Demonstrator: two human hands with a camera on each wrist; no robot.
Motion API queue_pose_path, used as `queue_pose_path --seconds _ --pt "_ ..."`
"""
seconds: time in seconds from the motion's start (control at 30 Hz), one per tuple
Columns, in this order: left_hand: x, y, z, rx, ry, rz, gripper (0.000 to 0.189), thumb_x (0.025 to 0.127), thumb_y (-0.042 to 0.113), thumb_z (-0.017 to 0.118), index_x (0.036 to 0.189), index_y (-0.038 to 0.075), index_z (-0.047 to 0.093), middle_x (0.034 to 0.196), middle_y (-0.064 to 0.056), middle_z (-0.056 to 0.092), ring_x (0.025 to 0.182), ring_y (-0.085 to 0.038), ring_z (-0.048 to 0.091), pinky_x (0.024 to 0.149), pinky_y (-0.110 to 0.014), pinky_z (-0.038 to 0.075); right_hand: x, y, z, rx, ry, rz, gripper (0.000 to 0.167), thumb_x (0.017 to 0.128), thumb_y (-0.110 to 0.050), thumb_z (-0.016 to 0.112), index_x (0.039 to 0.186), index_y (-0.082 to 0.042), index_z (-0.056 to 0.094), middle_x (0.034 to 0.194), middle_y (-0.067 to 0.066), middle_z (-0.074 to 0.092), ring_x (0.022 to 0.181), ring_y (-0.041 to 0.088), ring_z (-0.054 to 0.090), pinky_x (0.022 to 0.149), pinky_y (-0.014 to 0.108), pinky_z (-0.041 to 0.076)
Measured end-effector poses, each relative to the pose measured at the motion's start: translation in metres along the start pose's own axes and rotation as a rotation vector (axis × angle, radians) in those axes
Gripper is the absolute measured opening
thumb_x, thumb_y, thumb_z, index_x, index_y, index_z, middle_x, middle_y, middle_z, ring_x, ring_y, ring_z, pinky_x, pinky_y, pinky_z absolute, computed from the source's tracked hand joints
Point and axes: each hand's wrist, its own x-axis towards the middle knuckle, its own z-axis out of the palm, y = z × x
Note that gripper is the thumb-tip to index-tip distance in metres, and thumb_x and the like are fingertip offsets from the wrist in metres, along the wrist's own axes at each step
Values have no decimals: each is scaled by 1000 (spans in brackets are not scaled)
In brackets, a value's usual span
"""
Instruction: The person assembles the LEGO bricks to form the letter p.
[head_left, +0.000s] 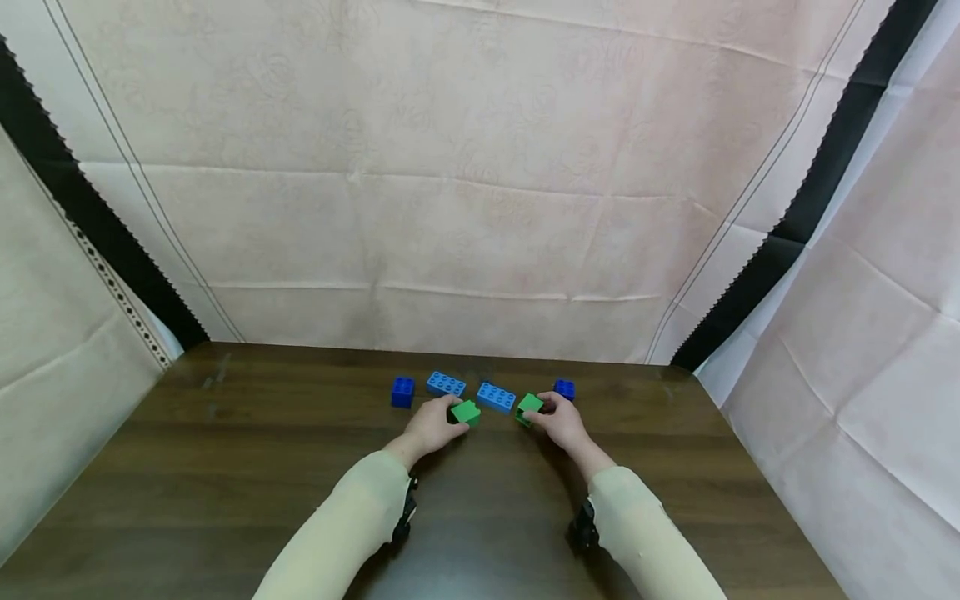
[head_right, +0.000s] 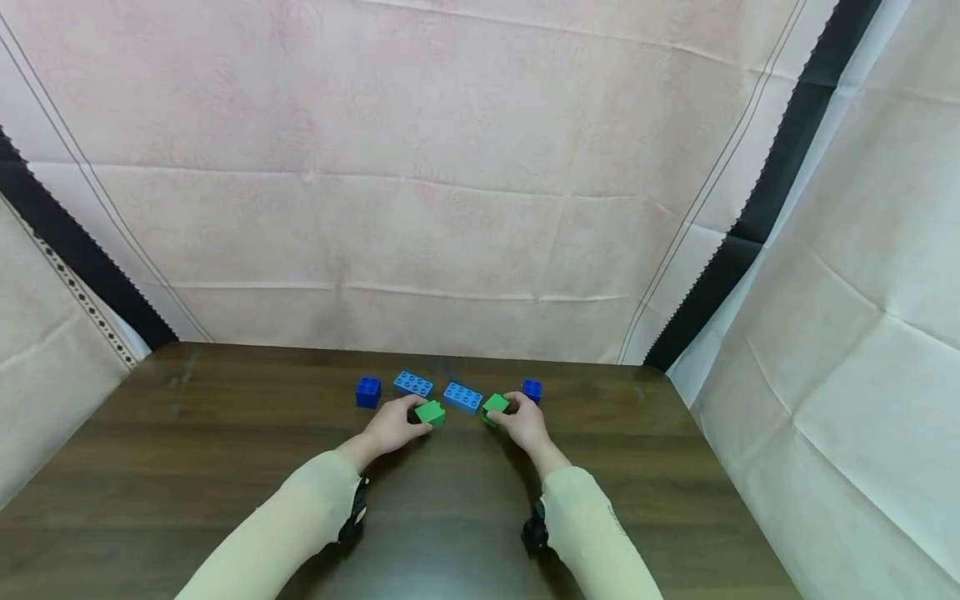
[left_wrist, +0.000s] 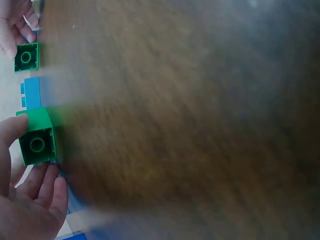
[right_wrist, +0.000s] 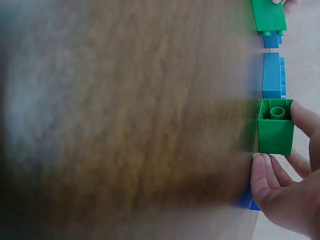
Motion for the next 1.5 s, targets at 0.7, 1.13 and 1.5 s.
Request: queue_pose_path --seconds 0.7,1.13,1.5 --pt "-12 -1 -2 -4 -43 32 36 82 13 68 115 5 58 114 -12 63 100 -23 59 90 -43 49 -6 -5 -7 15 -131 54 47 86 -15 66 128 -2 50 114 20 55 89 23 57 68 30 55" --pt "-21 4 -3 12 -73 63 34 82 11 68 114 4 57 111 -12 64 99 -23 60 90 -43 49 -10 -18 2 -160 -30 32 38 82 -30 70 103 -1 57 99 15 61 81 22 54 67 31 48" --pt "-26 7 -6 64 -98 68 36 80 9 69 113 3 56 107 -11 64 91 -21 58 87 -42 50 -8 -18 -2 -150 -82 113 53 81 -26 70 118 6 49 113 24 56 89 27 59 69 35 55"
